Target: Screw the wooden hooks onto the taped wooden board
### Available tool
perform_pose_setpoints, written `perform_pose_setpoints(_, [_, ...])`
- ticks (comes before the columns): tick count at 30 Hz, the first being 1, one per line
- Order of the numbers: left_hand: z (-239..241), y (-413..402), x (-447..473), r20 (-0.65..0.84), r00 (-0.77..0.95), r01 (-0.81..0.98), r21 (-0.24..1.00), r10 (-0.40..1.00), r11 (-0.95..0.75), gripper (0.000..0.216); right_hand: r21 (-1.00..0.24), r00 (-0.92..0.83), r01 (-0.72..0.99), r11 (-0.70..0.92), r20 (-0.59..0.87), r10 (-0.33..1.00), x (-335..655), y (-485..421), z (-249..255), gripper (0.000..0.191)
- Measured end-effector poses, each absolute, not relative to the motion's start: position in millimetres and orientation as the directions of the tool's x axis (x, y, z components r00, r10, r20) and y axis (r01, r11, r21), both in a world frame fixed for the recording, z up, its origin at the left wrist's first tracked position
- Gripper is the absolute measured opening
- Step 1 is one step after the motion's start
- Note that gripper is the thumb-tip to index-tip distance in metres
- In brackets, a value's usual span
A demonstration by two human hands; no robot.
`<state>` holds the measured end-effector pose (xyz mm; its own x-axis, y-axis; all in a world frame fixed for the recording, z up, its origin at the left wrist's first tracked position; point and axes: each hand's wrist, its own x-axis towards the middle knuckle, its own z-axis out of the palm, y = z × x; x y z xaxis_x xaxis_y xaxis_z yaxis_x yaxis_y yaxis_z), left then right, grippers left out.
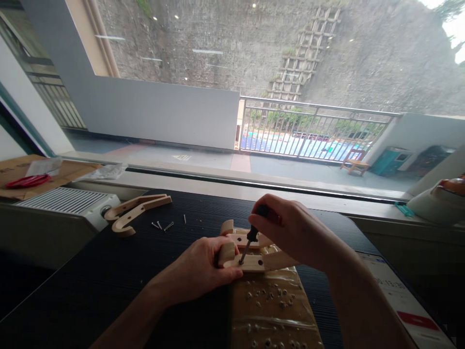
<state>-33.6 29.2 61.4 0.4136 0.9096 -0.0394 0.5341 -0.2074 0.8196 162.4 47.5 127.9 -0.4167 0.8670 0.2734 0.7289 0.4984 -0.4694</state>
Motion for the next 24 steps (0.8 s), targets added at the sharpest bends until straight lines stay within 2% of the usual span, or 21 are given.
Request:
perform_pose_setpoints(8, [58.0,31.1,-35.6,-0.041,0.471,0.527,0.814,0.881,-0.244,0.020,-0.469,-0.531,0.658,0.589,0.265,0.805,164.1,37.3,135.0,0.012])
perform_pose_setpoints(13, [58.8,29.9,-35.6,-0.043,0.459,0.544,0.803,0.888,-0.243,0.022,-0.494,-0.469,0.691,0.528,0.250,0.847,160.4,41.3,130.3,0.015])
perform_pose_setpoints(18, [59.5,29.4,-35.3,-0.057,0.461,0.540,0.810,0.886,-0.229,0.021,-0.451,-0.407,0.741,0.497,0.287,0.867,158.2,43.3,129.3,0.021])
perform_pose_setpoints(24, [60.7,29.3,-35.5,-0.037,0.470,0.526,0.814,0.882,-0.246,0.019,-0.471,-0.531,0.661,0.584,0.256,0.808,163.0,34.1,139.0,0.015])
